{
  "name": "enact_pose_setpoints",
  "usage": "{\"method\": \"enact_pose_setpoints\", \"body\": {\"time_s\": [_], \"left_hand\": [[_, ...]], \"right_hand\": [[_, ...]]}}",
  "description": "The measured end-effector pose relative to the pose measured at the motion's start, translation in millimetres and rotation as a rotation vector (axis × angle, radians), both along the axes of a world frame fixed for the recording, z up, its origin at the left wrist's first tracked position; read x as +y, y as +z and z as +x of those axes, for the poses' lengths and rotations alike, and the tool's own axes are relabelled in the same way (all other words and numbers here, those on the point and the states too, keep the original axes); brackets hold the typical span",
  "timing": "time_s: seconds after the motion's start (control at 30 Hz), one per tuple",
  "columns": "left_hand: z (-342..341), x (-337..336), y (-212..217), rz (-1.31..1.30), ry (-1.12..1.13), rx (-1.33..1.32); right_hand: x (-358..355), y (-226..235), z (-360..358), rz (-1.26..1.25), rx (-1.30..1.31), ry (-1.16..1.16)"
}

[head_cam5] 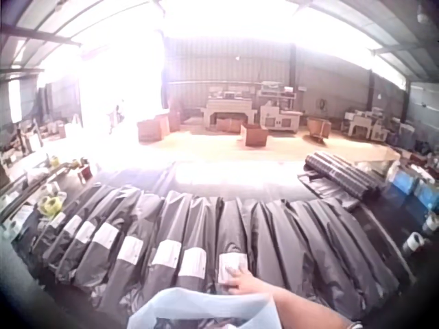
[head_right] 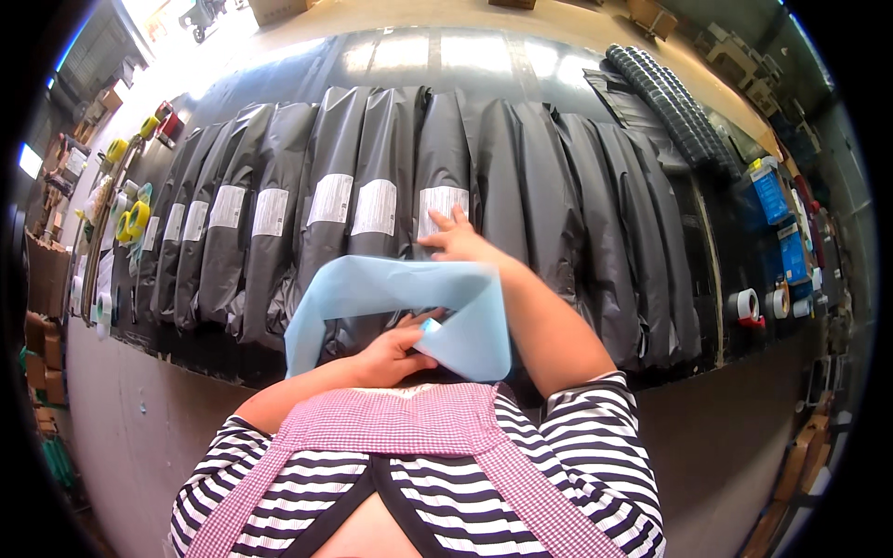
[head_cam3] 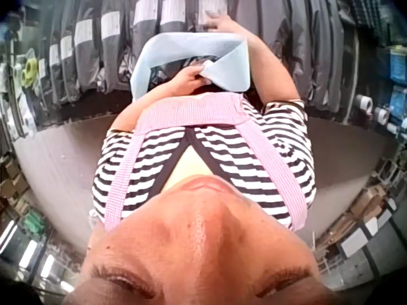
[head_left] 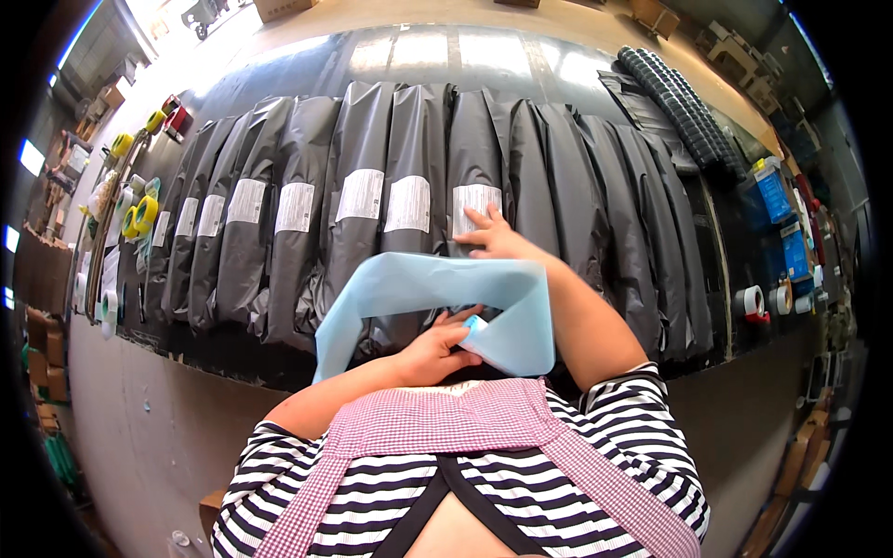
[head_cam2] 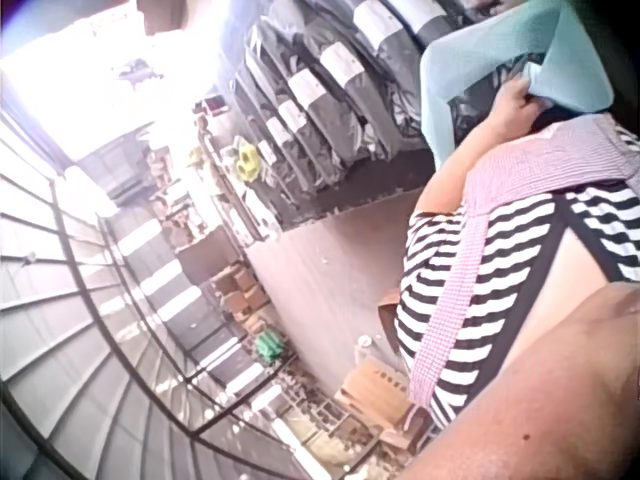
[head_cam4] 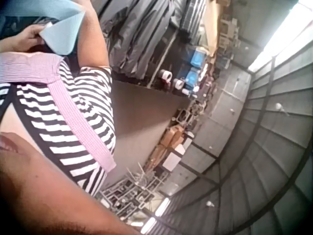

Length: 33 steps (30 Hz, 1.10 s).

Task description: The person places foam inserts into gray plastic sleeves by hand, folds the ends, and applies shipping labels to the finished packages one by one.

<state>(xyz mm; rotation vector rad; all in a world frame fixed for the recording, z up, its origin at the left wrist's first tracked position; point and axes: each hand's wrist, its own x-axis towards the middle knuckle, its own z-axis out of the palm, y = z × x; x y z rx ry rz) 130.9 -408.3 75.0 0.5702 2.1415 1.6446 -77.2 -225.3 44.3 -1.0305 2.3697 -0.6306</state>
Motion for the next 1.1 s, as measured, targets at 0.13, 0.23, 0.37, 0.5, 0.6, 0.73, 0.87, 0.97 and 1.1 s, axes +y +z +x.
{"method": "enact_pose_setpoints", "body": {"time_s": [0.13,0.23,0.37,0.5,0.6,0.73,0.87,0.97,1.1], "left_hand": [[17,-34,0,0.404,0.251,-0.332],[8,-34,29,0.682,0.460,-0.319],[5,-31,45,0.807,0.582,-0.552],[6,-23,52,0.891,0.559,-0.576],[15,-31,63,0.968,0.429,-0.602],[9,-29,50,0.585,0.298,-0.215],[8,-29,49,0.617,0.348,-0.207],[11,-30,49,0.671,0.337,-0.161],[12,-18,61,0.516,0.317,-0.027]], "right_hand": [[42,102,21,-0.774,-0.313,-0.588],[77,130,66,-1.076,0.629,-0.715],[25,165,166,-0.693,0.790,0.328],[-3,117,171,-0.578,0.901,0.187],[-7,123,175,-0.782,0.600,-0.162],[-8,108,179,-1.063,-0.244,-0.532],[-7,127,180,-0.763,0.344,-0.368],[-11,137,195,-0.639,0.656,-0.255],[-1,140,200,-0.786,0.498,-0.348]]}}
